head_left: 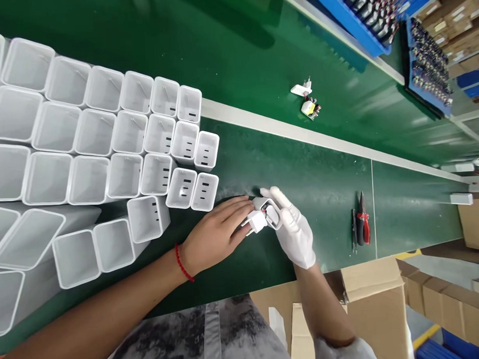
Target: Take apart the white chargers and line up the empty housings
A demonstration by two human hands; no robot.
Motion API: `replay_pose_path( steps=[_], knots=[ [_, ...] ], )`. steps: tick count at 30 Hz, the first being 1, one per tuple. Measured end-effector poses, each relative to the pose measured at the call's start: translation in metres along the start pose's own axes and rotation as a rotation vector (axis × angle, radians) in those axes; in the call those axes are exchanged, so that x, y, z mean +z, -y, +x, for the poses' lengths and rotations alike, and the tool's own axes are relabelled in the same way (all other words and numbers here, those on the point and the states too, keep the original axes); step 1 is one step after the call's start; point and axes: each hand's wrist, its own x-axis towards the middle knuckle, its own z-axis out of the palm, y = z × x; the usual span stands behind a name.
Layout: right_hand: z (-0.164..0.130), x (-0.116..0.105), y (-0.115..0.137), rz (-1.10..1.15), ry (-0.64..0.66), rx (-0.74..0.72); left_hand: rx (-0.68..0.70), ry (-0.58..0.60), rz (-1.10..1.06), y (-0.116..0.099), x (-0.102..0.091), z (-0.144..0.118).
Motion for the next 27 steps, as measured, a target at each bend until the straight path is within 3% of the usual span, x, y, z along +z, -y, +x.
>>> replay_pose_path(
  steps=[4, 9, 13, 16, 19, 22, 27],
  knots=[
    [-0.002, 0.000, 0.000, -0.215, 0.088, -0.128, -0.010, 0.005, -0.013, 0.000, 0.000, -0.001],
    [0.010, -0.010, 0.020, -0.688, 0.204, -0.455, -0.027, 0.045, -0.015, 0.003, 0.000, -0.005],
    [0.019, -0.019, 0.033, -0.845, 0.356, -0.419, -0.036, 0.072, -0.001, 0.002, 0.000, -0.005],
    [0.032, -0.031, 0.026, -0.567, 0.321, -0.273, -0.095, 0.016, -0.021, -0.001, -0.001, -0.004],
    [0.059, -0.049, 0.015, -0.088, 0.109, -0.128, -0.147, -0.017, -0.055, -0.003, -0.002, -0.004],
    [0.087, -0.063, 0.012, 0.203, -0.059, -0.006, -0.132, -0.013, -0.038, -0.002, -0.002, -0.004],
    [0.107, -0.067, 0.018, 0.482, -0.075, 0.134, -0.114, -0.038, 0.026, 0.001, 0.001, -0.005]
  ],
)
